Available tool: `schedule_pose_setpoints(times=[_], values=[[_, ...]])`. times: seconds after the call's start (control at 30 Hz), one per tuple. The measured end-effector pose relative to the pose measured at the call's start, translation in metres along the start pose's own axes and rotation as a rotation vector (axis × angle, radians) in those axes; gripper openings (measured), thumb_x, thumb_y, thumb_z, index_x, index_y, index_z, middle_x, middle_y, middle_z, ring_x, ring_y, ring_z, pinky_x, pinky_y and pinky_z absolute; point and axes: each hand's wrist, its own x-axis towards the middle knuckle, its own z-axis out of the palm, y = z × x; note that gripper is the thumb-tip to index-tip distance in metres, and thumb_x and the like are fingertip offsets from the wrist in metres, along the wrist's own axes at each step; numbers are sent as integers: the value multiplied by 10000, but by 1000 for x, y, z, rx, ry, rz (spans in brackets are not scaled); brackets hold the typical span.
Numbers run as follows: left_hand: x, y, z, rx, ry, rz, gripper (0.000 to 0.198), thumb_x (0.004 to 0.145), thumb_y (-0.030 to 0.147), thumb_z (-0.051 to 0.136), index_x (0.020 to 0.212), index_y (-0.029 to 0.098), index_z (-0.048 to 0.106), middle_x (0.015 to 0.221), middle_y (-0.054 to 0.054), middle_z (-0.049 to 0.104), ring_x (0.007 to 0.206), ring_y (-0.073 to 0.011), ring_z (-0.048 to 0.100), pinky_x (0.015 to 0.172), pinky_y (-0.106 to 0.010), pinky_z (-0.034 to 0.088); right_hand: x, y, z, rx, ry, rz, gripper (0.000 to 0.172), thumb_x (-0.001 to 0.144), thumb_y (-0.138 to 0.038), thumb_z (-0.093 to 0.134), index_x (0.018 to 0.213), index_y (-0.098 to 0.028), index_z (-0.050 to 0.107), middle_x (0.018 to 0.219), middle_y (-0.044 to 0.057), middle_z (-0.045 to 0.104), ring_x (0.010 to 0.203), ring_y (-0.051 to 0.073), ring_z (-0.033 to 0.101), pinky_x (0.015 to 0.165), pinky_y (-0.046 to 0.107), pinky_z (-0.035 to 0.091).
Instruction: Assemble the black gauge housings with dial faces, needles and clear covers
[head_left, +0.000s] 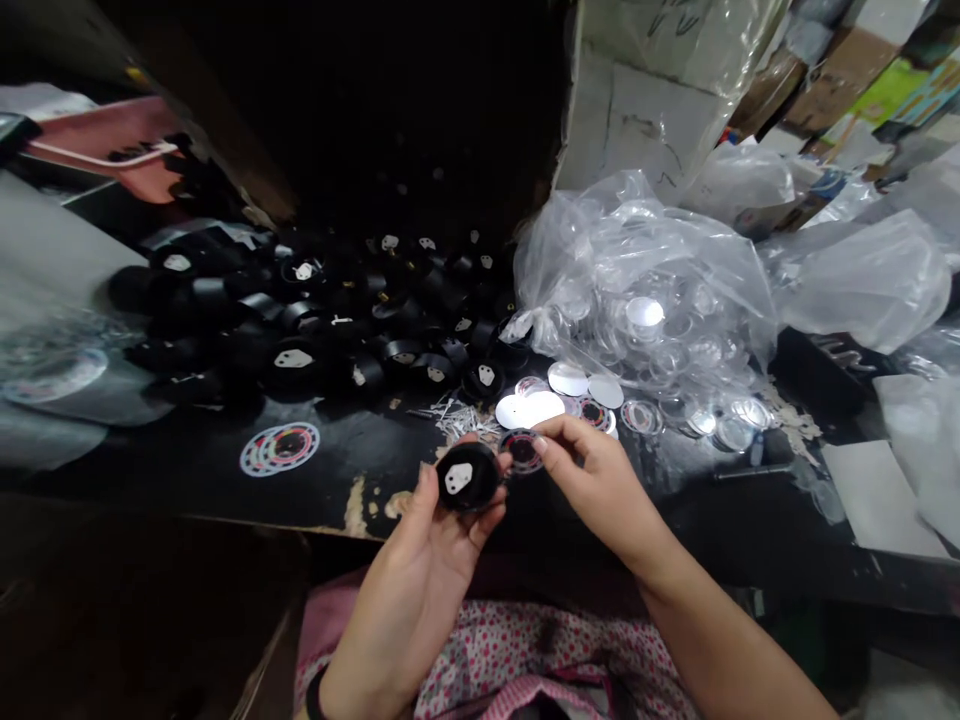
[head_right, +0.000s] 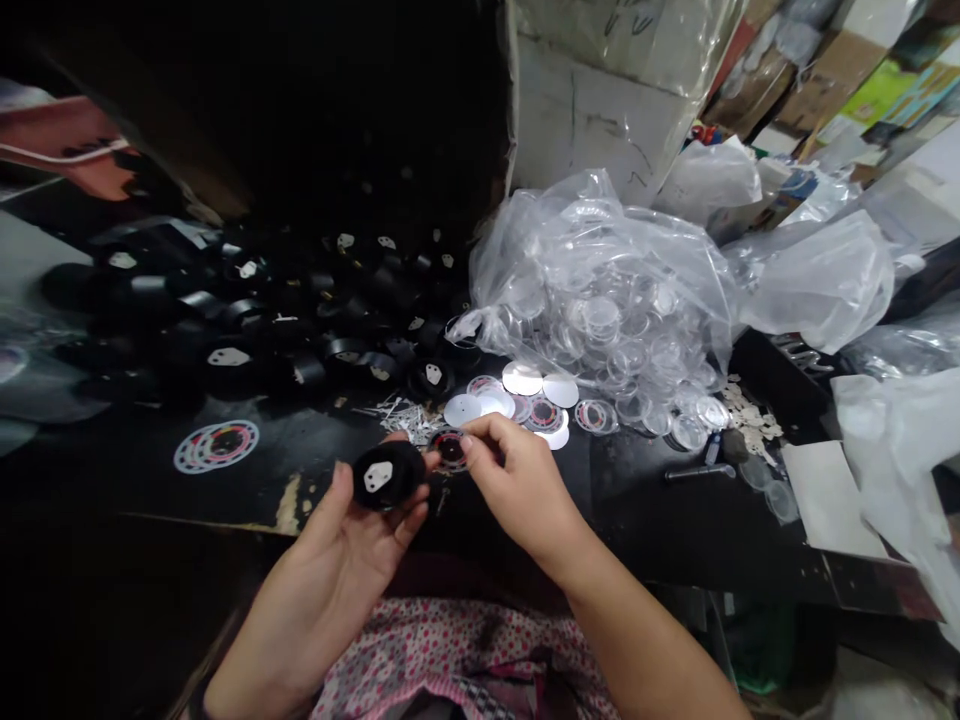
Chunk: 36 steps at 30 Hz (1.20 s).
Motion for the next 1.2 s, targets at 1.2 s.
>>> schedule_pose_setpoints(times=[1.2], values=[[-14, 5, -45, 360, 170, 270, 359, 756, 363, 786, 1093, 258, 717, 1146, -25, 734, 1031, -216, 685, 778, -231, 585, 17, -17, 44, -826, -316, -292, 157, 955, -203, 494, 993, -166, 642, 1004, 92, 707, 956, 261, 621, 825, 401, 420]])
